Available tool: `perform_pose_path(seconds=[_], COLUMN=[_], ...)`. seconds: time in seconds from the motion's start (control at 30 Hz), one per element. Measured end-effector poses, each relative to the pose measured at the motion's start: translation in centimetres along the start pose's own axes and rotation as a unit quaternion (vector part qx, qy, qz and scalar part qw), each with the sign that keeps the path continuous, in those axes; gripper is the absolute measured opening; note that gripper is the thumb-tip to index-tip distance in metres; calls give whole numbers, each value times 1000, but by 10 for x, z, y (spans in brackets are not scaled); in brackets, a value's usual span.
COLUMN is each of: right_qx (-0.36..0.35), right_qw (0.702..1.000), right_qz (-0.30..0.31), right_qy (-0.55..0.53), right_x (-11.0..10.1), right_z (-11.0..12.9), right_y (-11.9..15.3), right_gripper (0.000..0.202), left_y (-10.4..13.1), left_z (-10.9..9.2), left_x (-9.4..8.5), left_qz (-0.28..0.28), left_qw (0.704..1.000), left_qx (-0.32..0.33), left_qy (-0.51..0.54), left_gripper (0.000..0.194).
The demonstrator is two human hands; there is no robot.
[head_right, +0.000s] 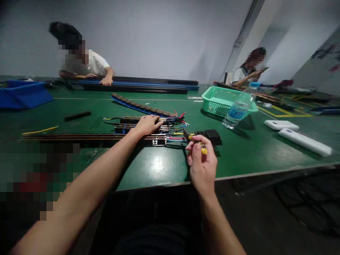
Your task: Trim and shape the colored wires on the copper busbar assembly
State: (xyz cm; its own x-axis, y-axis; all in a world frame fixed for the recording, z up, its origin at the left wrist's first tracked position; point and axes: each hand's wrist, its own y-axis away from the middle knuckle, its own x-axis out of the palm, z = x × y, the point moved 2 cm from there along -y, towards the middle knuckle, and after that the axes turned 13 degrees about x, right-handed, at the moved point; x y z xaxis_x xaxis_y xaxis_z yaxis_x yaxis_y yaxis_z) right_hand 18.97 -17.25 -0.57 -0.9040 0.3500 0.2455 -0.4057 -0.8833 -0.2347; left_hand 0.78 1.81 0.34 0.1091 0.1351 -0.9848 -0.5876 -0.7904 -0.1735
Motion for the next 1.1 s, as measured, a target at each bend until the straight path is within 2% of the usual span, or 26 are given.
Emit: perform_pose_path(seconds=[0.17,0.37,0.47,0.63,0.83,0.93,1.0,1.1], right_qx=[63,100,85,30,-18,-25,-16,23], right_qw=[997,992,992,986,963,949,947,970], right_qz=[28,56,59,83,106,125,137,112], right_qy=[33,54,66,138,249,289,290,214], right_x=[4,15,19,17,16,19,21,22], right_z=[5,3,-8,-21,-22,-20,-20,-20], right_y=[-39,-61,-64,-63,-61,-57,-56,-59], right_gripper=[54,67,66,54,41,37,38,49], left_y=[0,1,0,-2,-1,1,2,1], left_z=[2,1,1,3,2,-1,-3,-7], left_x=[1,-1,-1,2,2,-2,-5,-7], left_qz=[-10,-4,-2,-8,-11,-43,-66,-73], left_qw=[1000,1000,1000,1000,1000,998,997,994], left_qx=[4,-4,-4,0,-10,1,27,57], left_qy=[2,5,9,16,21,34,42,57], left_gripper=[59,60,61,70,69,65,61,54])
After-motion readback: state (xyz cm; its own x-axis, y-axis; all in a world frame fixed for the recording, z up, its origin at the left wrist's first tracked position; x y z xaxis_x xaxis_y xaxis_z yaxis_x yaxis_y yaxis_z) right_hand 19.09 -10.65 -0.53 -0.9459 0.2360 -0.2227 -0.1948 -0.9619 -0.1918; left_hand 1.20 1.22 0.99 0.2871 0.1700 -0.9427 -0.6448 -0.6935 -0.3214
